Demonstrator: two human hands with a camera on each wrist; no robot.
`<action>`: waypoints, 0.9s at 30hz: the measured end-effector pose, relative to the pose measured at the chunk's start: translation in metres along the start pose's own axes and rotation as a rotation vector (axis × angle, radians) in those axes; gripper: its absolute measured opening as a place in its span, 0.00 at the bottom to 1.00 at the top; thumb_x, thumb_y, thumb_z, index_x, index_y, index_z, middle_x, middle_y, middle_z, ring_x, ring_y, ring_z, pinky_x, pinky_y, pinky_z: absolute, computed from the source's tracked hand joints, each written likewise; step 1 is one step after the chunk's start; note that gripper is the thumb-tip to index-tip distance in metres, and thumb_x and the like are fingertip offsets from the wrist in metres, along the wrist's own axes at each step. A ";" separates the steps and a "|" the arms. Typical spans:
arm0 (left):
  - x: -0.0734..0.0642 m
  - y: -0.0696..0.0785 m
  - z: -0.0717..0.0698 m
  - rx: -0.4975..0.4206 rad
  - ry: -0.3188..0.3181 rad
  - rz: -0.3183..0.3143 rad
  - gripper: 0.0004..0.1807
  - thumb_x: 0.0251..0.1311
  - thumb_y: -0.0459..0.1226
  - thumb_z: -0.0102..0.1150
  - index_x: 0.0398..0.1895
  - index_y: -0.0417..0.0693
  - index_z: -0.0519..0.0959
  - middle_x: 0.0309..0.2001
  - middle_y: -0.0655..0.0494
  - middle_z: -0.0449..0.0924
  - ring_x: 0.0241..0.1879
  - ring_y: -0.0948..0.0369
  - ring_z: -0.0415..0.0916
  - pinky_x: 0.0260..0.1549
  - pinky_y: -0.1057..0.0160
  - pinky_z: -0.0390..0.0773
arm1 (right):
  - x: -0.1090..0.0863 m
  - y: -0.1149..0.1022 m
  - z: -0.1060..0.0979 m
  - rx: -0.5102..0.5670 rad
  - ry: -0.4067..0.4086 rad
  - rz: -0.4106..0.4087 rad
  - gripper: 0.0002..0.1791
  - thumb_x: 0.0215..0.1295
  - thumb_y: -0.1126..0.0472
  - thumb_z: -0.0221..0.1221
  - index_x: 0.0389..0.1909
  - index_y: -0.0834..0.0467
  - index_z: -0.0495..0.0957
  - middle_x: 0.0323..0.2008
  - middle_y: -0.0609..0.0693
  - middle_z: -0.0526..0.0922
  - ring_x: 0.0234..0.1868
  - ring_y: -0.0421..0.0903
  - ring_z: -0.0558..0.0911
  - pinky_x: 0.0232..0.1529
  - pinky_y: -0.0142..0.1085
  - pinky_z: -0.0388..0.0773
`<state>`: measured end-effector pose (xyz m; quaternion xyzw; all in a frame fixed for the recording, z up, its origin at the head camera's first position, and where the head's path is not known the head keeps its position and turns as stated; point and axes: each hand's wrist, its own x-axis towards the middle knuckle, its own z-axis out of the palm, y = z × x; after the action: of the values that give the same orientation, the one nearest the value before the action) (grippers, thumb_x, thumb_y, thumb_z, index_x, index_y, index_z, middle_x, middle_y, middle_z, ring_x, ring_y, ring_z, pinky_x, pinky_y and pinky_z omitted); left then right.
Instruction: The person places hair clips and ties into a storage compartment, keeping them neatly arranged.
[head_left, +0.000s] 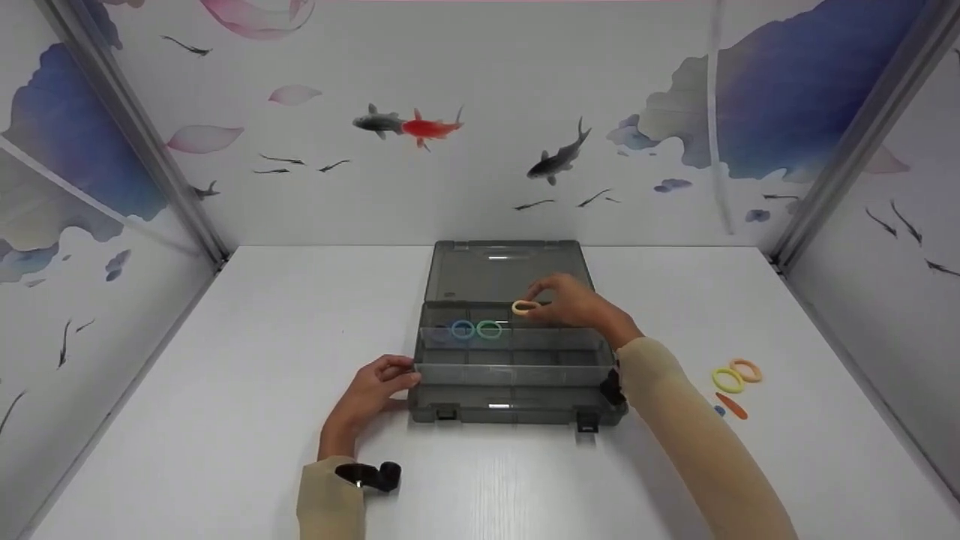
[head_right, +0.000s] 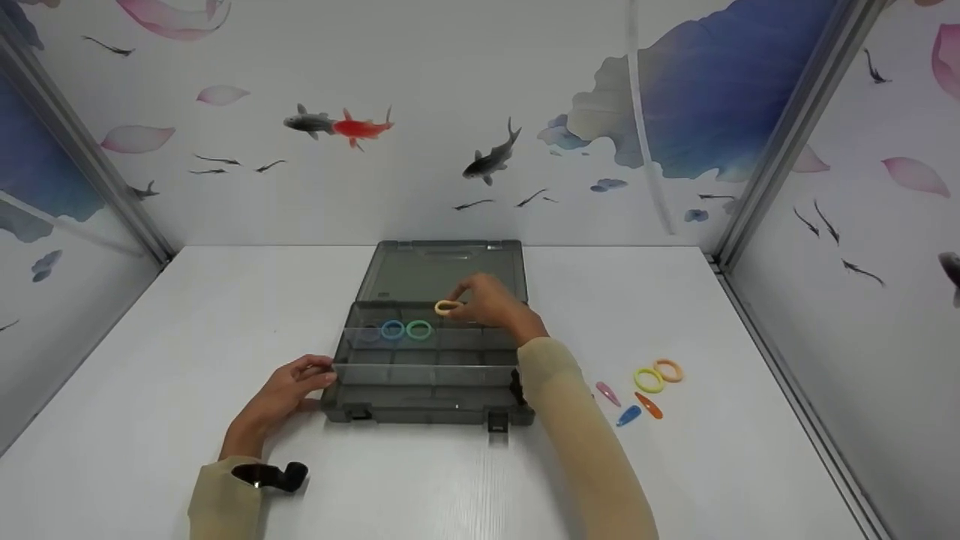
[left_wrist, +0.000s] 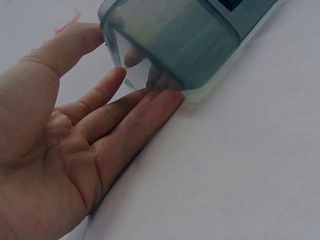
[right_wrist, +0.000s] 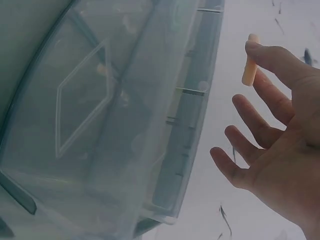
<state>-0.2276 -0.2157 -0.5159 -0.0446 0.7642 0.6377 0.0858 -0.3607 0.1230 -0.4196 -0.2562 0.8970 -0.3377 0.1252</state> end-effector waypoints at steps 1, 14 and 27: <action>0.000 0.000 0.000 0.004 0.001 0.000 0.28 0.61 0.46 0.68 0.60 0.43 0.75 0.61 0.46 0.80 0.57 0.55 0.78 0.54 0.54 0.81 | 0.001 0.001 0.001 -0.005 -0.005 0.001 0.14 0.65 0.55 0.67 0.49 0.56 0.84 0.65 0.60 0.75 0.71 0.62 0.68 0.67 0.60 0.68; 0.001 -0.001 0.000 -0.012 0.004 -0.003 0.27 0.62 0.45 0.68 0.60 0.43 0.75 0.63 0.44 0.77 0.56 0.55 0.78 0.51 0.54 0.83 | 0.012 0.003 0.010 -0.065 -0.055 0.062 0.12 0.65 0.59 0.66 0.47 0.59 0.85 0.53 0.59 0.82 0.37 0.45 0.75 0.38 0.35 0.73; 0.003 -0.001 0.000 -0.002 -0.015 0.010 0.27 0.62 0.46 0.68 0.60 0.42 0.75 0.62 0.45 0.78 0.56 0.55 0.78 0.52 0.53 0.83 | 0.018 0.003 0.015 -0.124 -0.065 0.081 0.12 0.64 0.59 0.67 0.45 0.61 0.87 0.45 0.57 0.87 0.39 0.46 0.80 0.42 0.40 0.79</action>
<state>-0.2302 -0.2161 -0.5176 -0.0362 0.7633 0.6390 0.0882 -0.3704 0.1068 -0.4336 -0.2379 0.9213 -0.2676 0.1519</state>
